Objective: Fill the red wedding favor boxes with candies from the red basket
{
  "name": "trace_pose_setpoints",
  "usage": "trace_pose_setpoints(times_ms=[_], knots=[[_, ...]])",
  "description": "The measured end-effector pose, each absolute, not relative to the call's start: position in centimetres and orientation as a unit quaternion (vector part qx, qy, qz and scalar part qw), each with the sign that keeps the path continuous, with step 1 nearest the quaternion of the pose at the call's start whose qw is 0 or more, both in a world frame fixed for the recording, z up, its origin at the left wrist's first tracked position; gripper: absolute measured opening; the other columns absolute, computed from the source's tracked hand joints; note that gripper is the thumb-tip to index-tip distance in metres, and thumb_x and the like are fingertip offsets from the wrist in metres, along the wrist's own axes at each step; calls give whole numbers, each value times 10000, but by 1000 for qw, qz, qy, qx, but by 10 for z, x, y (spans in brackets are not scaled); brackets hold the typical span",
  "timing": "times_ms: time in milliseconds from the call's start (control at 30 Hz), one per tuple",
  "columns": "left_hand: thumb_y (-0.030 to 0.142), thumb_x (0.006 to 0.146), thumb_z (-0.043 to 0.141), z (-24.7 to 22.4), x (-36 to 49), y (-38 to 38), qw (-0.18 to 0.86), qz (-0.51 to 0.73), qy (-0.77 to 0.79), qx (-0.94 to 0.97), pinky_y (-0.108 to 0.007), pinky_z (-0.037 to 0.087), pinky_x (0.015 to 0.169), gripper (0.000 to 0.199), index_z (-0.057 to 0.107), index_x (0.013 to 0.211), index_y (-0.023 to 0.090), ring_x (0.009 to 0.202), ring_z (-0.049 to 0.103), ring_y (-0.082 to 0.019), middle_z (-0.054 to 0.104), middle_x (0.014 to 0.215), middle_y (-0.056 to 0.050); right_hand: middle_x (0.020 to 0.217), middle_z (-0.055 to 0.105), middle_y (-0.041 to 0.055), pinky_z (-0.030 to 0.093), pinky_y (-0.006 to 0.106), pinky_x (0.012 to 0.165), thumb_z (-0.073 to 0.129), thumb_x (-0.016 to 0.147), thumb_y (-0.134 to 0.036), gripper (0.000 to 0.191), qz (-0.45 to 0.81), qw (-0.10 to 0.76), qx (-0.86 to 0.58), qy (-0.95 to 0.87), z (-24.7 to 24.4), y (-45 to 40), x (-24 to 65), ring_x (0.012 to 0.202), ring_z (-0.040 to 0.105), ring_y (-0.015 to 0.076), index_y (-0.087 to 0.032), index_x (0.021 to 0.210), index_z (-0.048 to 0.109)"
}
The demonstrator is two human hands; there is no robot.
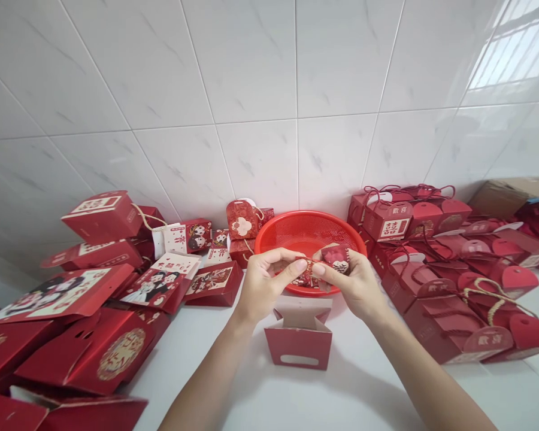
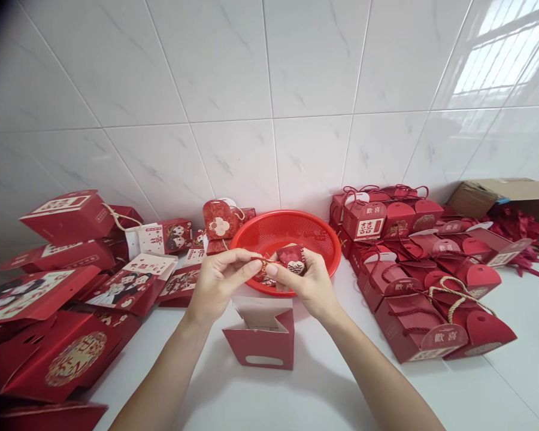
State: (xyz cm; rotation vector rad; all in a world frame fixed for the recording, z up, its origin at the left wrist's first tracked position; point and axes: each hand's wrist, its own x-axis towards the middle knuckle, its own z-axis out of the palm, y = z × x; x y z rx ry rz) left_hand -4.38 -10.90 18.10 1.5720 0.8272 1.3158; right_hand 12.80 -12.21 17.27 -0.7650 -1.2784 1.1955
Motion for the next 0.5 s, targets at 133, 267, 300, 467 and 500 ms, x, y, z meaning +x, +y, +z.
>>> trace_pose_setpoints(times_ms=[133, 267, 300, 467, 500], knots=[[306, 785, 770, 179, -42, -108, 425, 558, 350, 621, -235, 575, 721, 152, 767, 849, 168, 758, 702, -156, 762, 818, -38, 581, 586, -27, 402, 218, 512, 874, 653, -364, 328, 516, 567, -336, -548, 169, -121, 128, 518, 493, 95, -163, 755, 635], [303, 774, 780, 179, -43, -106, 439, 551, 351, 617, -230, 581, 711, 141, 772, 837, 177, 748, 706, -152, 767, 809, -32, 584, 575, -30, 411, 220, 513, 869, 663, -369, 335, 525, 566, -329, -544, 172, -121, 129, 523, 490, 96, -162, 754, 622], [301, 771, 782, 180, -43, -106, 443, 548, 350, 617, -231, 582, 704, 140, 773, 832, 176, 743, 706, -153, 766, 803, -32, 585, 574, -30, 413, 220, 510, 872, 658, -368, 338, 529, 565, -326, -542, 173, -122, 130, 522, 487, 95, -161, 757, 625], [287, 749, 802, 183, -47, -105, 473, 530, 338, 617, -225, 580, 651, 132, 780, 806, 170, 695, 697, -147, 758, 752, -32, 594, 566, -38, 401, 207, 476, 895, 625, -316, 347, 557, 550, -311, -539, 172, -120, 133, 499, 468, 80, -159, 765, 619], [283, 747, 805, 184, -48, -105, 486, 523, 332, 616, -224, 581, 651, 128, 781, 802, 170, 692, 697, -146, 759, 749, -33, 599, 564, -39, 402, 206, 474, 896, 625, -305, 347, 563, 546, -305, -540, 171, -119, 134, 501, 475, 81, -161, 772, 617]])
